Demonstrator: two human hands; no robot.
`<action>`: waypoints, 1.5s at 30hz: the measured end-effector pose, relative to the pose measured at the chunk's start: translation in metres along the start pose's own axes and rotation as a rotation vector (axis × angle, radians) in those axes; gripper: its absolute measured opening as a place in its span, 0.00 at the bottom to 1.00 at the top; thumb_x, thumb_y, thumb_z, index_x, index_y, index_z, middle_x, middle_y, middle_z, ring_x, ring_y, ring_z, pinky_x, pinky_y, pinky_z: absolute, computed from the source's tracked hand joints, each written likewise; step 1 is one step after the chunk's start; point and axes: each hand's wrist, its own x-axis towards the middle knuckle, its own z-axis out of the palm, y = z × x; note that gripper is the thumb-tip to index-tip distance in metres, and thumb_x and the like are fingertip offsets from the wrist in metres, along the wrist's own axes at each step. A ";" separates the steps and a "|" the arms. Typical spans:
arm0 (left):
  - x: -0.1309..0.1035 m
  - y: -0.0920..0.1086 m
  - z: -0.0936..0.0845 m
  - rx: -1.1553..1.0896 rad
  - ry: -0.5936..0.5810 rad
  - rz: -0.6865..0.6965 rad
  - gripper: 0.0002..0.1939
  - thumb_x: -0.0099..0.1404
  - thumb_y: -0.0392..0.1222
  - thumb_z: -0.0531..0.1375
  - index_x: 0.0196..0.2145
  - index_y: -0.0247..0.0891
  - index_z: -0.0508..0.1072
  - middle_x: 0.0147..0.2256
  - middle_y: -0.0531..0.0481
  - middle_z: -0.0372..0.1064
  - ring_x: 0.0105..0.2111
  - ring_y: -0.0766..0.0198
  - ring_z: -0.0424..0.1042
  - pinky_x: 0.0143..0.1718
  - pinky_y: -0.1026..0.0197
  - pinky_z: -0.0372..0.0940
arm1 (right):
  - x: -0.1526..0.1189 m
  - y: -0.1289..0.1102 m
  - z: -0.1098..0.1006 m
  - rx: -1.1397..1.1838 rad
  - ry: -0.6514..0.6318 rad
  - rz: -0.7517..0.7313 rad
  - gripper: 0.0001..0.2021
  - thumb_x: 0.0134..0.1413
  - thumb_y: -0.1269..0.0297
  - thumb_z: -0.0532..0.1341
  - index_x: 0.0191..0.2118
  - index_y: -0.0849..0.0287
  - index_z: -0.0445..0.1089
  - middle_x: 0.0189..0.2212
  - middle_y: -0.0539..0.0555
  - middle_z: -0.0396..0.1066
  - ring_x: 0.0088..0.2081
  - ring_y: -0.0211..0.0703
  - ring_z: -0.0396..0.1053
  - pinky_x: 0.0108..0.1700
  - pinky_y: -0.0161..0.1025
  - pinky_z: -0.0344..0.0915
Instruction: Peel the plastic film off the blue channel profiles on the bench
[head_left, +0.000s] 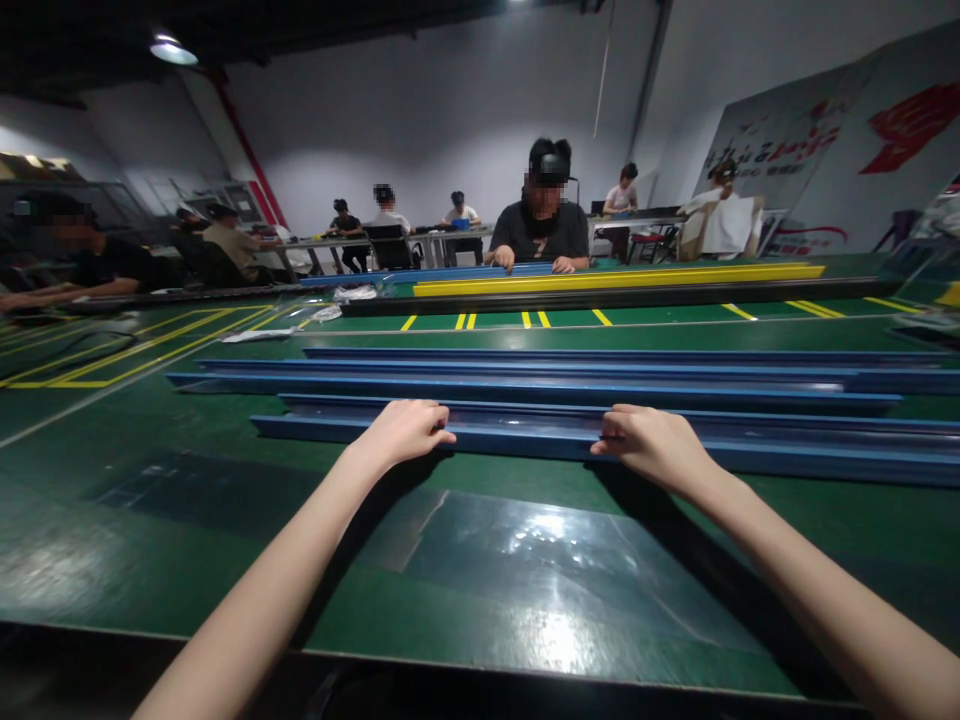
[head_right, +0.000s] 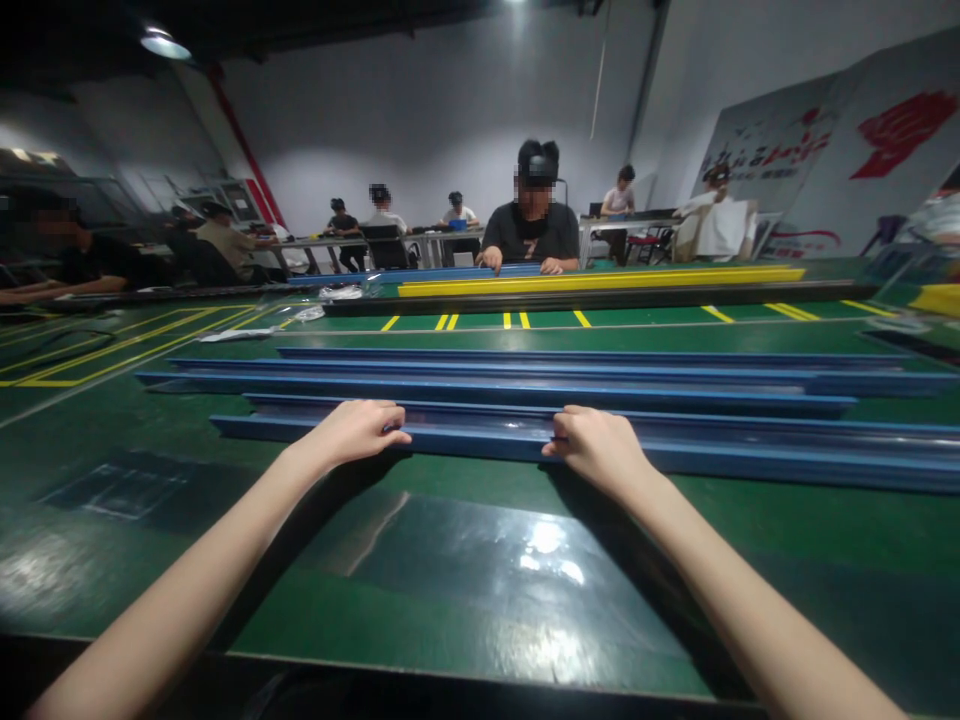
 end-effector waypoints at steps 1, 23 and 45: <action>0.001 0.000 -0.003 -0.017 -0.020 -0.008 0.14 0.60 0.53 0.52 0.30 0.41 0.69 0.33 0.51 0.71 0.32 0.60 0.69 0.26 0.64 0.54 | 0.001 -0.002 0.000 -0.001 -0.009 0.001 0.11 0.49 0.55 0.56 0.26 0.57 0.66 0.29 0.50 0.69 0.30 0.37 0.66 0.24 0.33 0.44; 0.055 0.033 0.033 -0.093 0.376 -0.192 0.18 0.64 0.41 0.44 0.48 0.40 0.66 0.48 0.47 0.65 0.47 0.57 0.62 0.44 0.54 0.56 | 0.030 -0.001 0.022 -0.128 0.263 -0.024 0.31 0.45 0.40 0.52 0.48 0.59 0.62 0.43 0.60 0.66 0.44 0.51 0.60 0.40 0.41 0.54; 0.088 0.014 0.042 -0.101 0.383 -0.226 0.18 0.62 0.42 0.44 0.38 0.36 0.72 0.37 0.45 0.71 0.39 0.58 0.68 0.42 0.56 0.56 | 0.075 0.054 0.031 -0.014 -0.014 0.103 0.26 0.58 0.50 0.37 0.38 0.61 0.67 0.37 0.59 0.71 0.39 0.44 0.67 0.39 0.38 0.57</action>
